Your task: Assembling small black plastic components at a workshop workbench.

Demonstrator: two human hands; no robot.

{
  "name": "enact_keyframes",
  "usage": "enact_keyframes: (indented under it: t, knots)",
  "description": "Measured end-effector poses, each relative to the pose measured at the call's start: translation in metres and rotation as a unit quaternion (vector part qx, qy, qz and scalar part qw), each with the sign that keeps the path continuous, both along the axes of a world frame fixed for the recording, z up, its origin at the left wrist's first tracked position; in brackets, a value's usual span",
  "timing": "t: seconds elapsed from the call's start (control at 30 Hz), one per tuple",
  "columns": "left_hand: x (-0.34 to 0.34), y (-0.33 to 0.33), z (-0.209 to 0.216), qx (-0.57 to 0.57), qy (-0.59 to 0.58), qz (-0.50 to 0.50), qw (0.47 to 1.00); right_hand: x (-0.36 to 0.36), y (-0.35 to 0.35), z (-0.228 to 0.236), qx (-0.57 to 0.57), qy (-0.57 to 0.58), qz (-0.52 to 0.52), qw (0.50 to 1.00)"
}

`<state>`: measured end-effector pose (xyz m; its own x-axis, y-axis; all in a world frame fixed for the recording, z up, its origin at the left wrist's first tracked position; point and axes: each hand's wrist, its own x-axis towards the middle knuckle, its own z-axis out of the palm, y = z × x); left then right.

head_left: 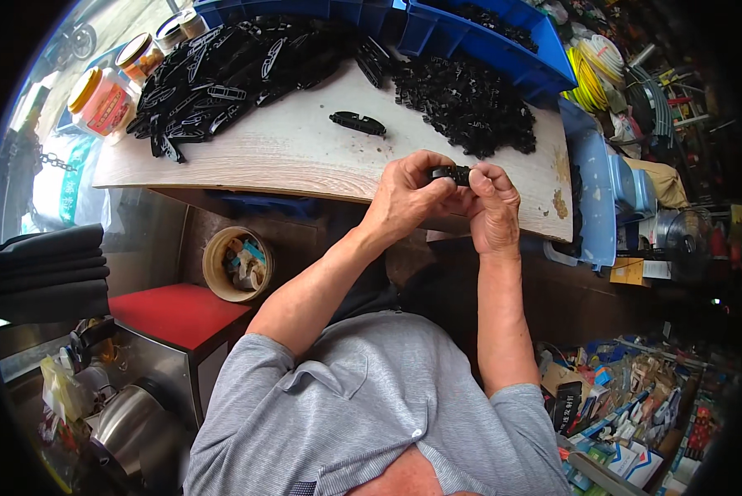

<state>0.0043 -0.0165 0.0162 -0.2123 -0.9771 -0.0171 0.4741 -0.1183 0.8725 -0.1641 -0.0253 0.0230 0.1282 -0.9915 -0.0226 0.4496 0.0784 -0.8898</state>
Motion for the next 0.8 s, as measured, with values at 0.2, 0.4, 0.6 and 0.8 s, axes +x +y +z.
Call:
enact_keyframes:
  t: [0.2, 0.4, 0.6, 0.8]
  knots:
    - [-0.002, -0.002, 0.003, 0.015, -0.007, -0.008, 1.000, -0.005, -0.005, -0.005, 0.017, 0.014, 0.000, 1.000]
    - [-0.003, -0.006, -0.001, 0.008, -0.023, 0.006, 1.000, -0.004, -0.008, -0.001, 0.027, 0.015, 0.022, 0.999]
    - [-0.003, -0.009, 0.016, 0.093, -0.044, 0.023, 0.994, -0.009, -0.011, -0.003, 0.030, 0.043, 0.043, 0.998]
    - [-0.004, -0.009, 0.004, 0.079, -0.020, 0.050, 0.995, 0.003, -0.008, 0.011, 0.054, 0.086, 0.012, 0.995]
